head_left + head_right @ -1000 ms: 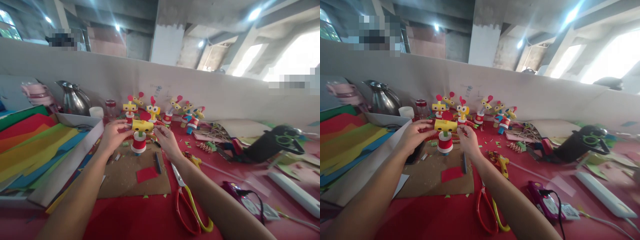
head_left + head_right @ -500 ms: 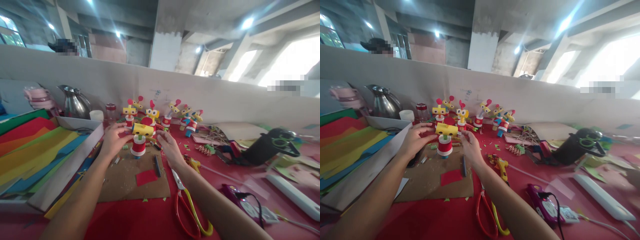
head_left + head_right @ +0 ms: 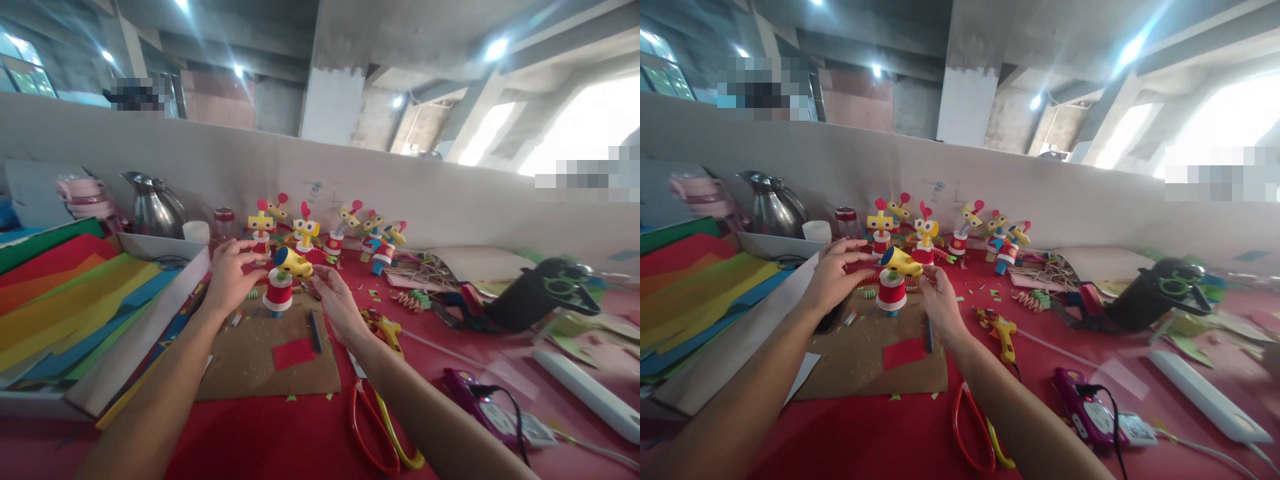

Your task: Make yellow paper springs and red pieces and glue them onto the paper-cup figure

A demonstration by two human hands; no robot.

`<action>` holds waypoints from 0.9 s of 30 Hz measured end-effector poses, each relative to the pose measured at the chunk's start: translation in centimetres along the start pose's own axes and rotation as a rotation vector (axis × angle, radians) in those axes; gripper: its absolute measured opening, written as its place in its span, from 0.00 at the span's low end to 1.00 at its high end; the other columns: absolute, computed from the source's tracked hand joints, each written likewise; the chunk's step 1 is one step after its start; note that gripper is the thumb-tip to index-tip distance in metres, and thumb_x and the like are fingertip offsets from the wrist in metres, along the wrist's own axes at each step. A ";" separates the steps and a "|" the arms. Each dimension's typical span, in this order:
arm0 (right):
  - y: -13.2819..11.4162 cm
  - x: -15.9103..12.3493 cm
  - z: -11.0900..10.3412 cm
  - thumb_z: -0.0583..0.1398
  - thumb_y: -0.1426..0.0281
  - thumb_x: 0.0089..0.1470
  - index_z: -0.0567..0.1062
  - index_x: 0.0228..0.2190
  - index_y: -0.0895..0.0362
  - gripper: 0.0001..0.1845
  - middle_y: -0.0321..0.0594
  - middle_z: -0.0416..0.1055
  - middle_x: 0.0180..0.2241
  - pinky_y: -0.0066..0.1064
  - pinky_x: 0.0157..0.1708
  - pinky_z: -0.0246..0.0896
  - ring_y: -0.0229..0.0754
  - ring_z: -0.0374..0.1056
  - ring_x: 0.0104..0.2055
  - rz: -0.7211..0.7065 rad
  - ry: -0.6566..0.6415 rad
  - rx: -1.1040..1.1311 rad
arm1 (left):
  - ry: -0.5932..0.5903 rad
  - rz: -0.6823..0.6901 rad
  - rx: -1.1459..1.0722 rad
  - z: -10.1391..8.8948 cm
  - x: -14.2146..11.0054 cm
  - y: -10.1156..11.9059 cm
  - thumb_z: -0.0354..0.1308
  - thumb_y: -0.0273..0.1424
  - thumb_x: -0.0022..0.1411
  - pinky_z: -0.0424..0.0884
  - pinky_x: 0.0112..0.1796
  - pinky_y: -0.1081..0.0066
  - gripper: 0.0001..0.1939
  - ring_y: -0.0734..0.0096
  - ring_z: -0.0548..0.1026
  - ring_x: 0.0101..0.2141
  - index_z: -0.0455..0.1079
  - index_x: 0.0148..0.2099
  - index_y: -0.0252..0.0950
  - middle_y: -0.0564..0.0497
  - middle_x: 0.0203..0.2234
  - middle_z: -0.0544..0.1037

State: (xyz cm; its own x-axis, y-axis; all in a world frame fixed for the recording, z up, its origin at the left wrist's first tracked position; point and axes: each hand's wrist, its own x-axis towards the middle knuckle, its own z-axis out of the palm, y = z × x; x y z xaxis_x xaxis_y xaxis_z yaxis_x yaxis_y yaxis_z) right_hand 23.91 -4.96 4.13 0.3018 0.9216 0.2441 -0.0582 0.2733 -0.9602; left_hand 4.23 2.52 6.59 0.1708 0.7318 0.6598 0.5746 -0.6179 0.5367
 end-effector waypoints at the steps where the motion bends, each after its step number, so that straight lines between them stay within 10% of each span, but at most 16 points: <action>1: 0.0 0.0 0.1 0.61 0.60 0.49 0.72 0.40 0.54 0.16 0.41 0.71 0.43 0.39 0.50 0.62 0.43 0.68 0.46 0.001 -0.004 0.001 | 0.004 0.005 0.008 0.0 0.0 0.0 0.66 0.33 0.52 0.56 0.59 0.53 0.09 0.54 0.63 0.56 0.79 0.38 0.47 0.52 0.50 0.75; 27: -0.3 -0.7 0.3 0.63 0.63 0.46 0.68 0.36 0.53 0.14 0.41 0.71 0.45 0.41 0.46 0.66 0.43 0.72 0.42 0.028 0.010 0.074 | 0.317 -0.104 -0.064 -0.9 -4.7 0.4 0.54 0.27 0.58 0.67 0.51 0.62 0.09 0.62 0.72 0.47 0.73 0.39 0.41 0.50 0.41 0.76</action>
State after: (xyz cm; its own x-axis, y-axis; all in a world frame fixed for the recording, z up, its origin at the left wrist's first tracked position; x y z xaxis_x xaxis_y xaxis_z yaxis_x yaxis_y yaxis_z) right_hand 23.41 -5.60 4.27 0.3083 0.9265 0.2156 -0.1367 0.2675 -0.9538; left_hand 2.97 -1.41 4.20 -0.1496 0.6723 0.7250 0.5224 -0.5688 0.6353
